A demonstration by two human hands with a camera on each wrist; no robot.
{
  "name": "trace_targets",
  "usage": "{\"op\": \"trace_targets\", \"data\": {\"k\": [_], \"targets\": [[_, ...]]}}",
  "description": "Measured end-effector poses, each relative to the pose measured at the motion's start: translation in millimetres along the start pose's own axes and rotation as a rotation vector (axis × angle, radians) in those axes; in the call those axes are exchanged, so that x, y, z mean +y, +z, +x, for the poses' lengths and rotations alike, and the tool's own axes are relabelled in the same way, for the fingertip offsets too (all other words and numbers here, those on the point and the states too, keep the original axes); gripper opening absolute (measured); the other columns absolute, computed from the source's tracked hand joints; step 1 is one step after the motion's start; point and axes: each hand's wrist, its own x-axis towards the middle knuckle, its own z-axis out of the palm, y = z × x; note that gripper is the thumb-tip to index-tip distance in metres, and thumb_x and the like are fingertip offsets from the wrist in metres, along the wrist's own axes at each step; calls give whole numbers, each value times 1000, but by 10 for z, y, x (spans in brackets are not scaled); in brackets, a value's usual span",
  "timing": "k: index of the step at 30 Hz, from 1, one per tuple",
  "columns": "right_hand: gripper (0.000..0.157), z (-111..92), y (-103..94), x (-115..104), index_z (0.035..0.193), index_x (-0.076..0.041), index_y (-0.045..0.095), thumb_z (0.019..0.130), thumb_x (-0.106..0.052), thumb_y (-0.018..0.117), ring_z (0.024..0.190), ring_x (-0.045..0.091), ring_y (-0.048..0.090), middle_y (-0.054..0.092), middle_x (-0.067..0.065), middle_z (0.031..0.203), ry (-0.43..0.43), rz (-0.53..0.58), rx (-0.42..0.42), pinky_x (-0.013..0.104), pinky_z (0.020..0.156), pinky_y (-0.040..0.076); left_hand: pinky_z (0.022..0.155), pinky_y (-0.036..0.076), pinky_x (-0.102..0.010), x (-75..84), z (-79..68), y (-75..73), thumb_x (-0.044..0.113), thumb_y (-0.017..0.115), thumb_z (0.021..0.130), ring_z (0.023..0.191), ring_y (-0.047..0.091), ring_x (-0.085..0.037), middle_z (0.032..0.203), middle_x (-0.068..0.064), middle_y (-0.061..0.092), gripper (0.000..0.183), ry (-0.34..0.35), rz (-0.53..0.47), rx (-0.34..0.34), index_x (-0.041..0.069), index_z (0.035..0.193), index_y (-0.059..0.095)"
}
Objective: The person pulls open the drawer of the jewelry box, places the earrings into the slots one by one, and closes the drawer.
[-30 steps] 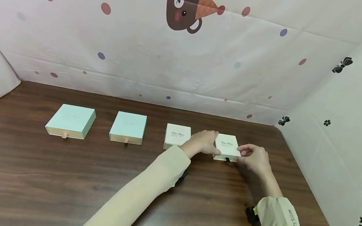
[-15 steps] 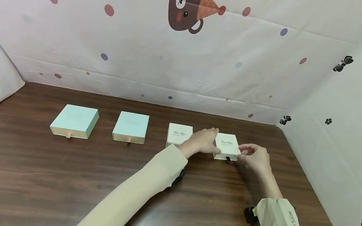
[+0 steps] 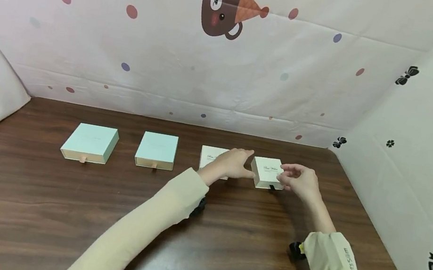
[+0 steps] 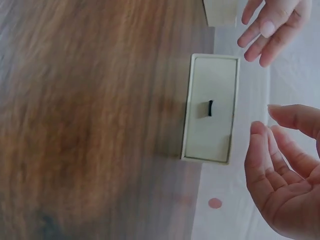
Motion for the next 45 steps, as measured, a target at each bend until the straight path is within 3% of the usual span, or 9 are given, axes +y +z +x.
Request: {"op": "trace_targets", "data": {"k": [4,8,12,16,21,23,28,37,45], "targets": [[42,-3,13,-65,115,12,54,81,-10,67,67,-3,56,64,2,84,-32,-33,1,31,61,53,52,43,-22,-102,-76,-92,41,61,85,102,57,-17,139,-4,42,70,21,19,3,11,142,32],[41,-1,30,-104,114,10,56,81,-12,68,67,-4,55,64,4,85,-65,-70,1,30,60,52,66,48,-25,-217,-140,-149,41,60,86,122,45,-19,140,-6,41,71,15,35,5,10,142,31],[40,4,56,-137,113,8,58,82,-14,68,68,-4,54,65,9,89,-94,-98,3,29,59,52,74,49,-29,-325,-221,-200,41,60,86,122,45,-20,139,-7,42,71,16,38,3,9,142,31],[39,-9,81,-174,112,8,58,81,-14,68,68,-5,54,64,20,97,-106,-107,6,30,58,51,77,48,-31,-418,-324,-262,41,59,86,110,52,-19,138,-8,43,71,20,47,16,8,142,31],[39,-32,104,-224,112,7,58,80,-13,68,69,-3,54,61,25,104,-106,-136,8,32,56,50,90,43,-35,-535,-433,-344,40,57,87,122,44,-21,142,-8,38,71,10,52,13,8,143,29],[38,-37,114,-244,112,6,58,81,-13,67,70,-3,54,62,25,101,-103,-148,10,30,55,49,94,41,-36,-576,-468,-374,40,57,87,129,36,-22,143,-8,35,71,3,48,9,8,143,28],[37,-43,147,-274,112,5,60,80,-13,67,70,1,56,65,24,94,-109,-171,18,24,54,45,98,37,-40,-683,-562,-445,41,57,87,131,33,-24,145,-7,33,73,-29,55,4,8,144,25],[34,-82,196,-300,111,3,61,81,-11,67,85,28,63,66,21,93,-184,-282,53,23,59,43,102,32,-41,-925,-817,-562,39,57,88,132,31,-27,146,-9,31,72,-41,96,71,7,144,26],[34,-111,230,-335,111,2,61,81,-13,67,86,33,64,64,24,98,-231,-321,79,29,65,45,106,26,-42,-1120,-1046,-645,39,58,88,130,33,-31,144,-14,32,73,-28,209,155,2,142,26]]}}
